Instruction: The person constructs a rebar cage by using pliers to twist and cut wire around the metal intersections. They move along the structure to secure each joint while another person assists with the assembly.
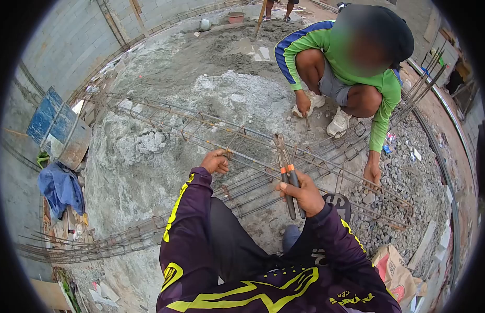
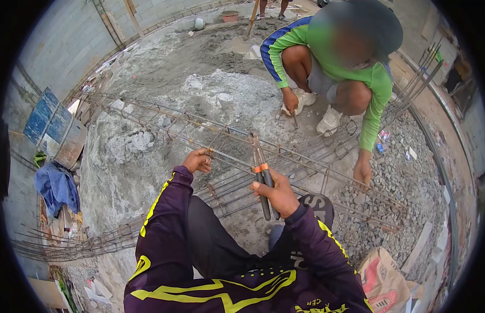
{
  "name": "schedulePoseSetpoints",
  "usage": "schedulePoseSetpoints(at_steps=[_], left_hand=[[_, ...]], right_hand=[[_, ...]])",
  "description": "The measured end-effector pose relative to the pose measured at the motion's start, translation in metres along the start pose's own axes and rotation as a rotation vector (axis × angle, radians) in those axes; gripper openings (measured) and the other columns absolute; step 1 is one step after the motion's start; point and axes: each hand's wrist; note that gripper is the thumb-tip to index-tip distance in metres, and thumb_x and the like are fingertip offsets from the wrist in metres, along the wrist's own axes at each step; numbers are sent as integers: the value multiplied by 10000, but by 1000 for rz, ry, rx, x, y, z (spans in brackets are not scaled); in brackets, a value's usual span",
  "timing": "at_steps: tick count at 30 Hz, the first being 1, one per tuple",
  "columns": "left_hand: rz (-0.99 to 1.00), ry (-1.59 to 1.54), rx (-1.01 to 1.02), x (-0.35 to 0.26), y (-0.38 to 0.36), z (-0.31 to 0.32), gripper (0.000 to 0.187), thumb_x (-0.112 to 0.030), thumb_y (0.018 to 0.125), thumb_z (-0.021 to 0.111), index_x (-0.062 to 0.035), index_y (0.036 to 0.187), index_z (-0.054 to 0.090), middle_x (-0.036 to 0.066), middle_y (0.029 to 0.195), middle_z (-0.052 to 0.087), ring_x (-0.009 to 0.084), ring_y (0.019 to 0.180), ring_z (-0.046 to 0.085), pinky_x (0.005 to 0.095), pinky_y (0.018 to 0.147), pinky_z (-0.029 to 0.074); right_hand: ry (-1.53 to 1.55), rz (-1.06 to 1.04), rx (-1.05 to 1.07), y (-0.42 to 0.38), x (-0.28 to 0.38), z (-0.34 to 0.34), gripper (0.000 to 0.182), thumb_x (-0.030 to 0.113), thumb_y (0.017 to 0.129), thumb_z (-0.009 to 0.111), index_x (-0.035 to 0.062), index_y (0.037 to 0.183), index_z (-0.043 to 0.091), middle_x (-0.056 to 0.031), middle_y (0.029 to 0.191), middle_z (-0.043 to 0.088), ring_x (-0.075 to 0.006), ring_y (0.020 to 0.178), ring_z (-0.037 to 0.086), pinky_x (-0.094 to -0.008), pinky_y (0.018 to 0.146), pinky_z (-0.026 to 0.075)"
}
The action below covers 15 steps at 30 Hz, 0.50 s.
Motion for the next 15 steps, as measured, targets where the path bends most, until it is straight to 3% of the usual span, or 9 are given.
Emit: schedulePoseSetpoints(at_steps=[4, 7, 10, 11, 14, 15], left_hand=[[-2, 57, -43, 2, 4, 4, 474, -135, 846, 525, 15, 1295, 518, 77, 841, 658, 233, 718, 688, 367, 652, 590], [66, 390, -13, 20, 16, -2, 537, -158, 815, 536, -91, 1348, 530, 115, 803, 675, 270, 669, 677, 390, 631, 566], [410, 1059, -90, 27, 16, -17, 556, -167, 769, 533, -229, 1319, 573, 147, 783, 678, 335, 611, 641, 438, 618, 530], [294, 1125, -90, 4, 0, -8, 582, -173, 732, 522, -327, 1291, 578, 153, 781, 667, 372, 637, 616, 471, 626, 505], [300, 1265, -172, 0, -4, -4, 544, -172, 740, 521, -290, 1266, 600, 133, 763, 666, 358, 677, 630, 473, 624, 504], [483, 1277, -212, 9, 1, -6, 483, -193, 765, 538, -273, 1236, 610, 121, 814, 664, 345, 703, 637, 471, 611, 503]], right_hand=[[-4, -1, -15, 0, -1, 1, 349, 128, 876, 659, -15, 1162, 520, -60, 873, 633, -110, 743, 595, -261, 637, 506], [-5, -12, -23, 0, 0, 0, 307, 122, 874, 661, -10, 1120, 534, -49, 845, 620, -104, 714, 587, -261, 622, 501], [-16, -11, -34, -2, 0, -1, 274, 117, 873, 662, -9, 1086, 544, -33, 810, 596, -96, 688, 576, -260, 611, 494], [-20, -13, -37, -1, 2, -1, 265, 115, 873, 662, -9, 1076, 546, -28, 799, 587, -94, 680, 571, -258, 608, 492], [-26, 1, -45, -2, 9, 2, 267, 125, 870, 669, -9, 1067, 549, -18, 779, 569, -88, 676, 563, -254, 606, 490], [-31, -6, -52, -1, 5, 1, 270, 129, 869, 670, -8, 1067, 550, -18, 776, 569, -89, 673, 562, -251, 606, 487]])
Point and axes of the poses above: each hand's wrist, its own y-axis towards the middle knuckle, its own z-axis out of the palm, x = y × z
